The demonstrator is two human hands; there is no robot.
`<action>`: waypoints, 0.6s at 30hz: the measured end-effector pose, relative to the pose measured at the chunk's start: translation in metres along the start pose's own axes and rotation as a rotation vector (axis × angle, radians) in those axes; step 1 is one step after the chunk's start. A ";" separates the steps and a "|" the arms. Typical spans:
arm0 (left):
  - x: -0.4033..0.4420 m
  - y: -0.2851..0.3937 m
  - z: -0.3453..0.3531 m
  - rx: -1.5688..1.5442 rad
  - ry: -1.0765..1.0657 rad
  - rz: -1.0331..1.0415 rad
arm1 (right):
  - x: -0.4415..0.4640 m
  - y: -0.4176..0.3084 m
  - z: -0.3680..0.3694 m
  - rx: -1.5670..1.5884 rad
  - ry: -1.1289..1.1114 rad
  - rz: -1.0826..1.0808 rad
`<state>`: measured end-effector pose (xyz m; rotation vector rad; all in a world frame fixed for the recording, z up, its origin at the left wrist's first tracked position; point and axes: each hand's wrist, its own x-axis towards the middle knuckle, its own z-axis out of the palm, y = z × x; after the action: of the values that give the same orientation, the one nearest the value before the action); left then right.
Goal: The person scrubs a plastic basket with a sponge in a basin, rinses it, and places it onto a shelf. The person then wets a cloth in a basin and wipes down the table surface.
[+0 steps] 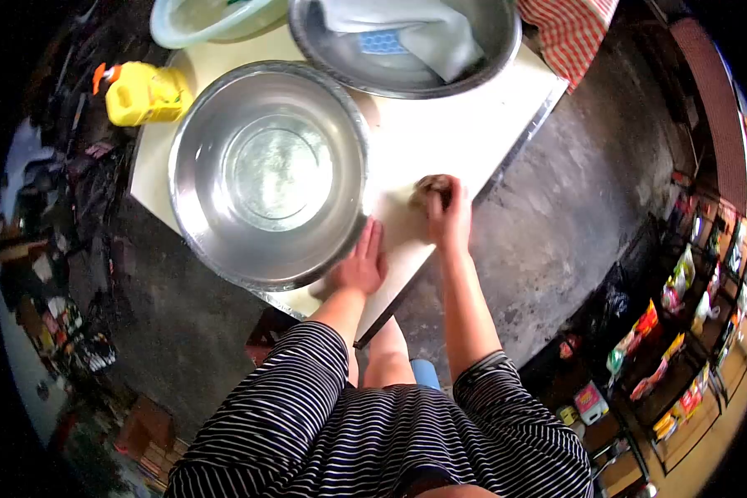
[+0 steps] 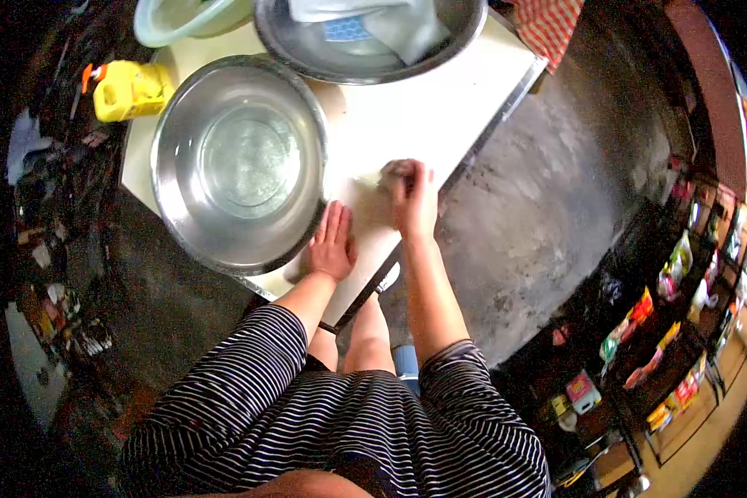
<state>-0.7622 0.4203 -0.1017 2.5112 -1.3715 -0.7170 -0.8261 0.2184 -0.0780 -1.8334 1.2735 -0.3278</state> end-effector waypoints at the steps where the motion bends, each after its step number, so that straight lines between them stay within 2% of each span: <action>1: 0.000 -0.002 0.005 0.082 0.075 0.062 | 0.005 -0.023 -0.001 0.106 0.107 -0.038; 3: 0.000 -0.010 0.016 -0.122 0.191 0.103 | -0.001 -0.084 -0.013 0.269 0.092 -0.150; 4: -0.003 -0.009 0.019 -0.170 0.161 0.026 | -0.002 -0.103 -0.007 0.403 -0.008 -0.211; 5: -0.005 -0.008 0.021 -0.219 0.134 -0.048 | -0.008 -0.137 -0.003 0.613 -0.146 -0.181; 6: -0.011 -0.009 0.026 -0.176 0.008 -0.119 | -0.011 -0.153 0.015 0.699 -0.256 -0.202; 7: -0.010 -0.018 0.045 -0.149 -0.021 -0.084 | -0.011 -0.175 0.026 0.420 -0.233 -0.414; 9: -0.007 -0.006 -0.002 -0.196 -0.291 -0.235 | -0.008 -0.188 0.076 0.139 -0.157 -0.557; 11: -0.012 -0.025 0.063 -0.403 -0.080 -0.181 | -0.004 -0.179 0.117 -0.080 -0.238 -0.471; 12: -0.010 -0.025 0.063 -0.467 -0.065 -0.188 | -0.007 -0.174 0.129 -0.282 -0.214 -0.429; 13: -0.006 -0.020 0.042 -0.532 -0.049 -0.194 | -0.012 -0.172 0.135 -0.370 -0.308 -0.330; 14: -0.010 -0.015 0.023 -0.557 -0.142 -0.235 | -0.016 -0.169 0.143 -0.497 -0.386 -0.307; 16: -0.029 -0.011 -0.042 -0.616 -0.102 -0.037 | -0.023 -0.163 0.156 -0.662 -0.552 -0.319; 17: -0.040 -0.018 -0.061 -0.691 -0.207 -0.007 | -0.020 -0.157 0.159 -0.697 -0.639 -0.365; 18: -0.051 -0.025 -0.078 -0.764 -0.315 0.014 | -0.011 -0.156 0.158 -0.733 -0.732 -0.303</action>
<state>-0.7279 0.4720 -0.0276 1.8290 -0.9262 -1.3644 -0.6320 0.3233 -0.0506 -2.4226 0.6148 0.6990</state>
